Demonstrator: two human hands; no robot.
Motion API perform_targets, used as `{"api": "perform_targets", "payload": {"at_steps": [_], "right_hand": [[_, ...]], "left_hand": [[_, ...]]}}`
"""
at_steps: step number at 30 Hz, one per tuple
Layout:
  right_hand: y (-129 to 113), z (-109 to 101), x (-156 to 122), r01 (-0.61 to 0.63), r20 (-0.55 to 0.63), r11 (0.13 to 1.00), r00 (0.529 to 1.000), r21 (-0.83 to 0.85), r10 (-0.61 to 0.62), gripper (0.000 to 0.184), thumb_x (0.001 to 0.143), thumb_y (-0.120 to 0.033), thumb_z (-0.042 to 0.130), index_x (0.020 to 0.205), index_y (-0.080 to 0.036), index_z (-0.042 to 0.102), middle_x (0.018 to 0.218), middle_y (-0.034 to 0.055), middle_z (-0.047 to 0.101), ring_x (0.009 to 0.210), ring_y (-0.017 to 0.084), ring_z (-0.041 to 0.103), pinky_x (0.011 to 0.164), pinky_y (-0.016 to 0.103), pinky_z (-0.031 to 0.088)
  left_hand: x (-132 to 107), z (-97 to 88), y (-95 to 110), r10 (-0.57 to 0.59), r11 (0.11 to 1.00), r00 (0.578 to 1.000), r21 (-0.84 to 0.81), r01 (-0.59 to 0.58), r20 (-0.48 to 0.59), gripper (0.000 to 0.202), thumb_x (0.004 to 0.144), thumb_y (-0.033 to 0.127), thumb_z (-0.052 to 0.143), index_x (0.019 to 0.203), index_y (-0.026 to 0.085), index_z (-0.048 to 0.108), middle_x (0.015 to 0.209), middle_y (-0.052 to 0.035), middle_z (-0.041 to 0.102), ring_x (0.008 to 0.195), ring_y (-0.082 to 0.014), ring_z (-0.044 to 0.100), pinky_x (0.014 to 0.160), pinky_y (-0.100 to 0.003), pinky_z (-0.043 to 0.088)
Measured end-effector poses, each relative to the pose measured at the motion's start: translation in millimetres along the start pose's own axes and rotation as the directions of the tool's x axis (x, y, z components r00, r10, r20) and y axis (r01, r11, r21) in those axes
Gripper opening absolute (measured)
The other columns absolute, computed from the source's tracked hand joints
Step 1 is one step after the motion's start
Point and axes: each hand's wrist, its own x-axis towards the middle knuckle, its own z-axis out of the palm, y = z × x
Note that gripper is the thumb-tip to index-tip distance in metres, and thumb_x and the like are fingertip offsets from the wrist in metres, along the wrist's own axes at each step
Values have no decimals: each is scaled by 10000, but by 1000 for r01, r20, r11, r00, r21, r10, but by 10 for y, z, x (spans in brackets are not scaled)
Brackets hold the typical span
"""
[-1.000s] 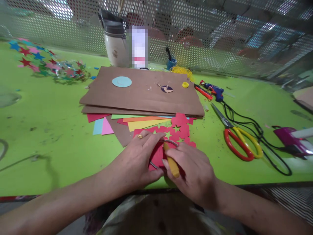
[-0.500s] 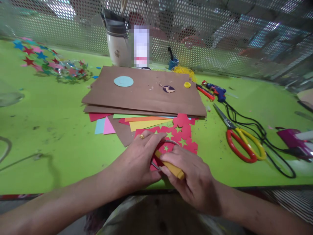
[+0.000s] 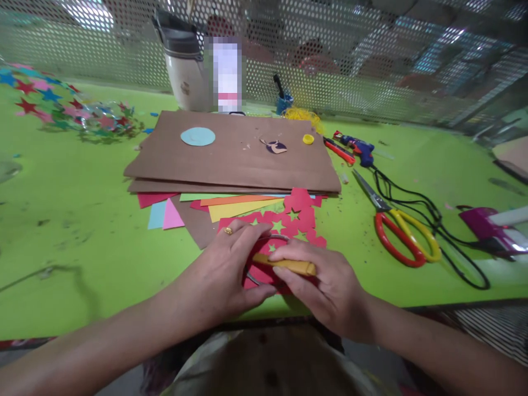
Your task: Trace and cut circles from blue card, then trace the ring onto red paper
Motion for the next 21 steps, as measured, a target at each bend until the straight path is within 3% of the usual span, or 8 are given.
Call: {"api": "perform_targets", "payload": {"at_steps": [7, 15, 21], "right_hand": [[40, 56, -22, -54, -86, 993, 995, -102, 45, 139, 949, -201, 557, 1059, -206, 641, 960, 41, 748, 850, 151, 711, 789, 260, 574], [-18, -7, -23, 0, 22, 1000, 1000, 12, 0, 130, 937, -167, 558, 1044, -191, 628, 930, 32, 738, 801, 130, 703, 746, 222, 569], [-34, -150, -1, -171, 147, 981, 977, 87, 157, 79, 921, -193, 583, 942, -204, 659, 791, -24, 713, 678, 93, 660, 638, 170, 528]], "left_hand": [[-17, 0, -11, 2, 1000, 1000, -19, -3, -25, 638, 785, 339, 698, 1334, 257, 383, 1249, -89, 594, 1172, -317, 564, 960, -476, 496], [-23, 7, -32, 1, 1000, 1000, -1, -1, 3, 629, 804, 319, 683, 1338, 254, 357, 1233, -88, 582, 1177, -306, 554, 960, -455, 493], [9, -1, -7, 0, 1000, 1000, 9, 0, -8, 594, 809, 385, 700, 1300, 248, 396, 1234, -88, 588, 1172, -314, 556, 961, -464, 492]]}}
